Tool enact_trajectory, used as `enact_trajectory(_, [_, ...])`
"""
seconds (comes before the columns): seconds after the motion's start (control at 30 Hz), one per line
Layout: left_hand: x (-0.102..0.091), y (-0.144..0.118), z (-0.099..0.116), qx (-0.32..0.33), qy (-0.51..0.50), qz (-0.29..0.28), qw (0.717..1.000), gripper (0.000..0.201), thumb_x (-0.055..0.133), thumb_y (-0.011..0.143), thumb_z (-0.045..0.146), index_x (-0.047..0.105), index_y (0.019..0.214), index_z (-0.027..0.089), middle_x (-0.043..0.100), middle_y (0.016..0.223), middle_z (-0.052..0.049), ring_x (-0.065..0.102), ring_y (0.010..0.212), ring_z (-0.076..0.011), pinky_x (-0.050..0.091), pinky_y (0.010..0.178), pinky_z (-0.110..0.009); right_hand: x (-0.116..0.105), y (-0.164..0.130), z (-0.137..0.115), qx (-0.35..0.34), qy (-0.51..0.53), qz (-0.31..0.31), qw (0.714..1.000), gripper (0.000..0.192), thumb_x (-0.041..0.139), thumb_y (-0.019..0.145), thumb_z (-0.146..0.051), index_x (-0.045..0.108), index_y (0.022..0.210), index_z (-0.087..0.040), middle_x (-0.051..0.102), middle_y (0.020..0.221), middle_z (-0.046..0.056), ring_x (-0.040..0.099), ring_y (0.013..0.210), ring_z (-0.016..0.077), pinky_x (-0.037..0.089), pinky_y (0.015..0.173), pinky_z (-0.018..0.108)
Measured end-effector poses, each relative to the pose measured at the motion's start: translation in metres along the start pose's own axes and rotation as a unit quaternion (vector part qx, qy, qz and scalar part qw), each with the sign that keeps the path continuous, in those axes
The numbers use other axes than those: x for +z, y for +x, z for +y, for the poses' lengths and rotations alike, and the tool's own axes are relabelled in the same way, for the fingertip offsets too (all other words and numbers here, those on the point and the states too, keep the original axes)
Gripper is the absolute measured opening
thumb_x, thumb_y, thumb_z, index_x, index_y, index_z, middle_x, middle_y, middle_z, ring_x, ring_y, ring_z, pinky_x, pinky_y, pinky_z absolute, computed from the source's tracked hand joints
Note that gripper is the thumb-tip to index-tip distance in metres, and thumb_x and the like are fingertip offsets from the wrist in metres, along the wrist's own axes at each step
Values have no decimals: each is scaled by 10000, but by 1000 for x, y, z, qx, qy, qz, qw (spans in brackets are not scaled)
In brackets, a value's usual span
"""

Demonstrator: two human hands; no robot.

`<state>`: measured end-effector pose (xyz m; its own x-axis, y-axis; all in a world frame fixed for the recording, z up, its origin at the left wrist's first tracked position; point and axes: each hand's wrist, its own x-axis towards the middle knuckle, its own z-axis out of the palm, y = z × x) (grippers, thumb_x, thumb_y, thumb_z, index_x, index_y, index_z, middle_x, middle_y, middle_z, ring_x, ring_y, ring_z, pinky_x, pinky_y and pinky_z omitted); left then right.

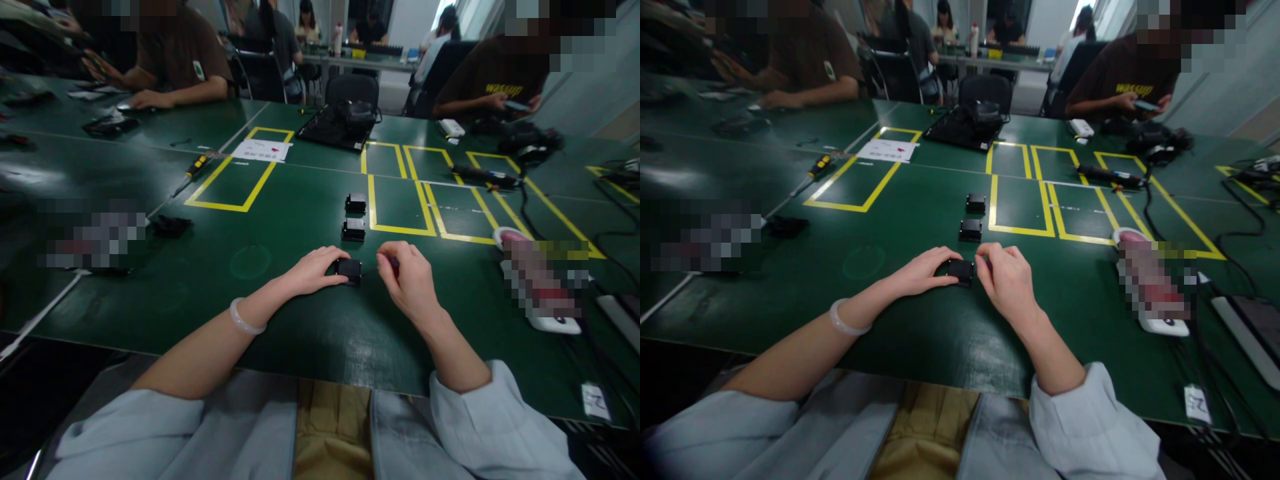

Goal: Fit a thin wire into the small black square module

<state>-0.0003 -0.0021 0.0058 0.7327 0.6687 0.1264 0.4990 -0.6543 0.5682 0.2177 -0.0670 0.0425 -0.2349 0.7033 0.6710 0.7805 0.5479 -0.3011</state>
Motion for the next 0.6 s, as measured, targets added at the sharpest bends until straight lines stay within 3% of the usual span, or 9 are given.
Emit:
enact_trajectory(0.4, [1,0,-3,2,-3,3,1000,365,621,875,423,563,1171,216,611,1122,-75,562,1034,-250,443,887,-371,-1,-1,0,4,-1,-15,1000,66,501,917,-275,528,947,-223,607,741,6,517,627,152,422,669,311])
enact_trajectory(0.6, [2,0,-3,2,-2,4,1000,362,622,878,422,560,1177,227,612,1125,-69,561,1036,-250,442,885,-369,0,0,0,1,9,1,1000,133,458,902,-199,526,1014,-218,619,764,11,551,653,159,441,689,322])
